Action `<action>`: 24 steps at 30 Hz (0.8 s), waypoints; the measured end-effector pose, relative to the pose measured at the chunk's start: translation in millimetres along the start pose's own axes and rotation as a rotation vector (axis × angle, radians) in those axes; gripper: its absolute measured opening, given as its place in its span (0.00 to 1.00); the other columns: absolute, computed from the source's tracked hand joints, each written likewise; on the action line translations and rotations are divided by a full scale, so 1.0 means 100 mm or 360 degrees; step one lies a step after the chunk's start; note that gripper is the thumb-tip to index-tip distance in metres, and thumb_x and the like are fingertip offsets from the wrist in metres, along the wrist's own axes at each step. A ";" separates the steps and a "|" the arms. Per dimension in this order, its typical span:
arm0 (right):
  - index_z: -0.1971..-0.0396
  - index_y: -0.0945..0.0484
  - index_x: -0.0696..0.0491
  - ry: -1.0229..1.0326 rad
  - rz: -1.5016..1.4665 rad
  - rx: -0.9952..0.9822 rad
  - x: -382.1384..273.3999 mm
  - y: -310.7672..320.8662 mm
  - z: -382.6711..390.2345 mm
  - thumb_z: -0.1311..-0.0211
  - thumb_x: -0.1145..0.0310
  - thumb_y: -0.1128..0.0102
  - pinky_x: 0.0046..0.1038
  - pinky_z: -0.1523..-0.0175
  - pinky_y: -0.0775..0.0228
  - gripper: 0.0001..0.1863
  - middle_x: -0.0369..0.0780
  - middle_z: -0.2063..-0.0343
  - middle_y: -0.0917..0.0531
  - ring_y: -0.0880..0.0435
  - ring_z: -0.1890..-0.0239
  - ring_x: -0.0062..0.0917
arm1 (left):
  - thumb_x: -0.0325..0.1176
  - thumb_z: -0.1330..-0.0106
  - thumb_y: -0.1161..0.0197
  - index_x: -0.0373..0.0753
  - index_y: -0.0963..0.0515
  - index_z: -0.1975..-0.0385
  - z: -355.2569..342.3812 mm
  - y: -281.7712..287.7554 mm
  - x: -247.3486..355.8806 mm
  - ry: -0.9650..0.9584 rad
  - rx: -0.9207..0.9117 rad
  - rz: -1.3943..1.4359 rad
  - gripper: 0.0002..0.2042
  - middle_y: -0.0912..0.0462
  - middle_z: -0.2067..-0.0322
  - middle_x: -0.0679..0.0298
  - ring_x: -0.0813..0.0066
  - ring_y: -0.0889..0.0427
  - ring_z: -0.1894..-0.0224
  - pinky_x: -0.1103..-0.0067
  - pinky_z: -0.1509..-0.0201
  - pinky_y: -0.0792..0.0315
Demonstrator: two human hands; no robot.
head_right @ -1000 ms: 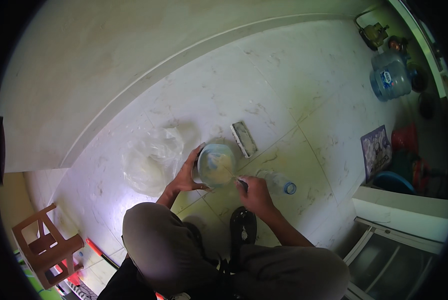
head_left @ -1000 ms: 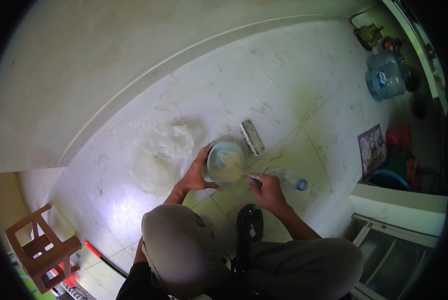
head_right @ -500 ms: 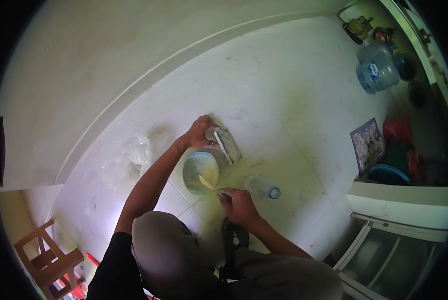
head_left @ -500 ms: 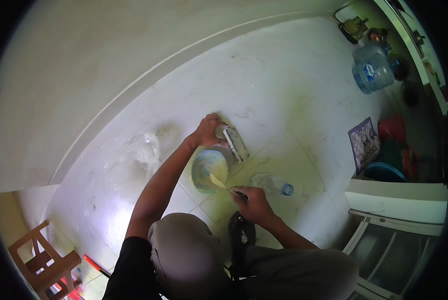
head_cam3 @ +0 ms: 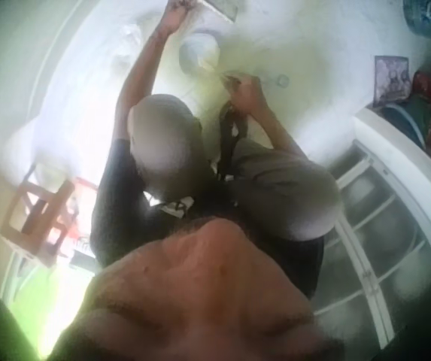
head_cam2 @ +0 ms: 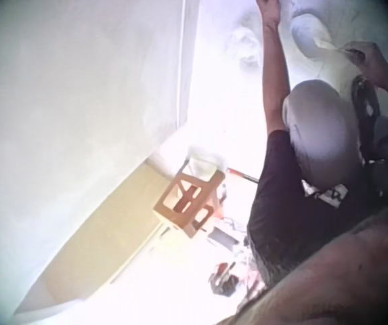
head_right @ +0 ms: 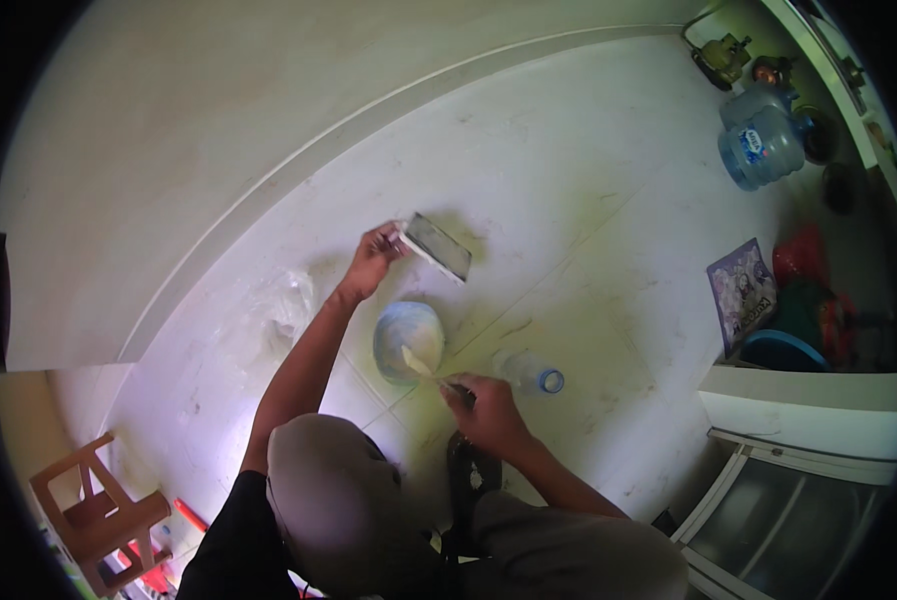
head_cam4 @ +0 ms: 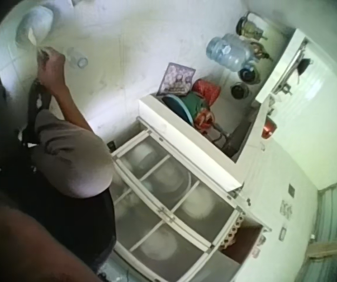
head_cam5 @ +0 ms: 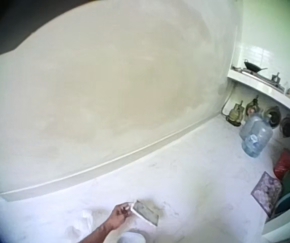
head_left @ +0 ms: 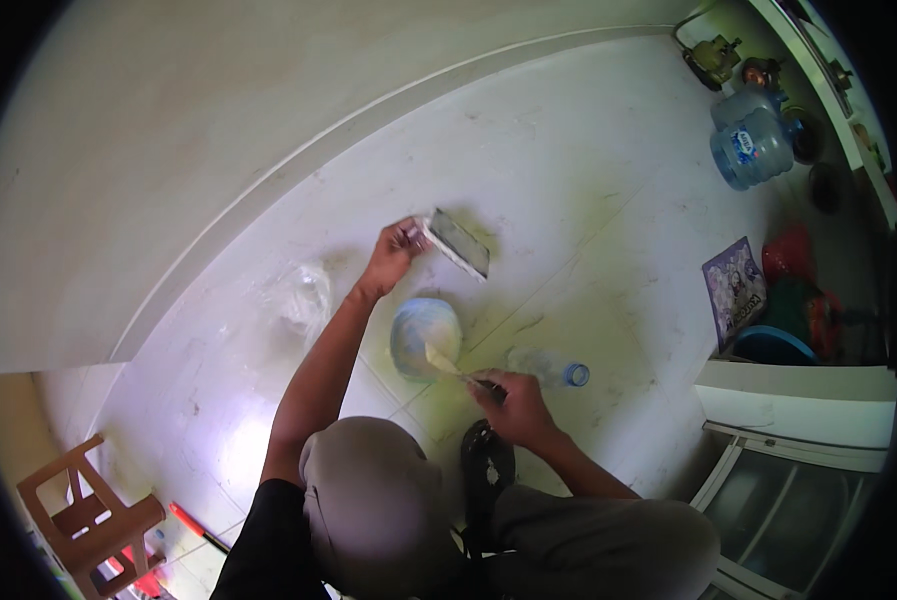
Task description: Mix wall putty and apply it to a wall surface using a spatula and trowel.
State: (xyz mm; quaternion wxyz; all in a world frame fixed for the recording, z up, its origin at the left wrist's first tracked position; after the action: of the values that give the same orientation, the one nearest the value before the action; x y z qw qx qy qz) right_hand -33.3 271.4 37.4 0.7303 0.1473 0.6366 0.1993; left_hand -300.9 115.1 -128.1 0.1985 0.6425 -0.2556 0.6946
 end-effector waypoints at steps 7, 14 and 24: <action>0.53 0.18 0.62 0.0001 0.0473 -0.0047 0.01 0.27 -0.14 0.39 0.69 0.29 0.40 0.55 0.18 0.18 0.54 0.67 0.12 0.10 0.63 0.48 | 0.33 0.20 0.48 0.39 0.21 0.42 1.20 0.01 0.86 0.0048 0.0495 0.1318 0.14 0.12 0.53 0.61 0.69 0.12 0.52 0.67 0.43 0.15; 0.57 0.19 0.59 0.0166 0.1225 -0.0537 -0.39 0.08 -0.77 0.41 0.67 0.28 0.47 0.49 0.20 0.16 0.54 0.60 0.13 0.12 0.56 0.51 | 0.39 0.17 0.52 0.36 0.23 0.41 2.40 -0.43 0.06 0.0694 0.0731 0.1845 0.17 0.12 0.55 0.55 0.61 0.10 0.58 0.61 0.52 0.12; 0.66 0.15 0.56 0.0415 0.1744 -0.1051 -0.17 -0.14 -1.69 0.46 0.60 0.22 0.45 0.50 0.19 0.16 0.49 0.63 0.11 0.11 0.55 0.45 | 0.39 0.19 0.51 0.34 0.22 0.41 2.80 -0.90 -0.16 0.0734 0.0806 0.2132 0.19 0.12 0.51 0.51 0.58 0.10 0.54 0.60 0.47 0.13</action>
State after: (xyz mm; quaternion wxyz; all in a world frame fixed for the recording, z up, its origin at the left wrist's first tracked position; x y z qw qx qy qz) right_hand -200.9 244.3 20.7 0.4465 0.1928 0.4580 0.7441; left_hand -23.5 15.7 -123.2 -0.3720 0.2138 -0.3762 0.8212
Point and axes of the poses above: each hand's wrist, its own z-axis away from the middle knuckle, its own y-axis out of the back of the hand, x = y × z, the point moved 5 cm from there along -z, towards the middle knuckle
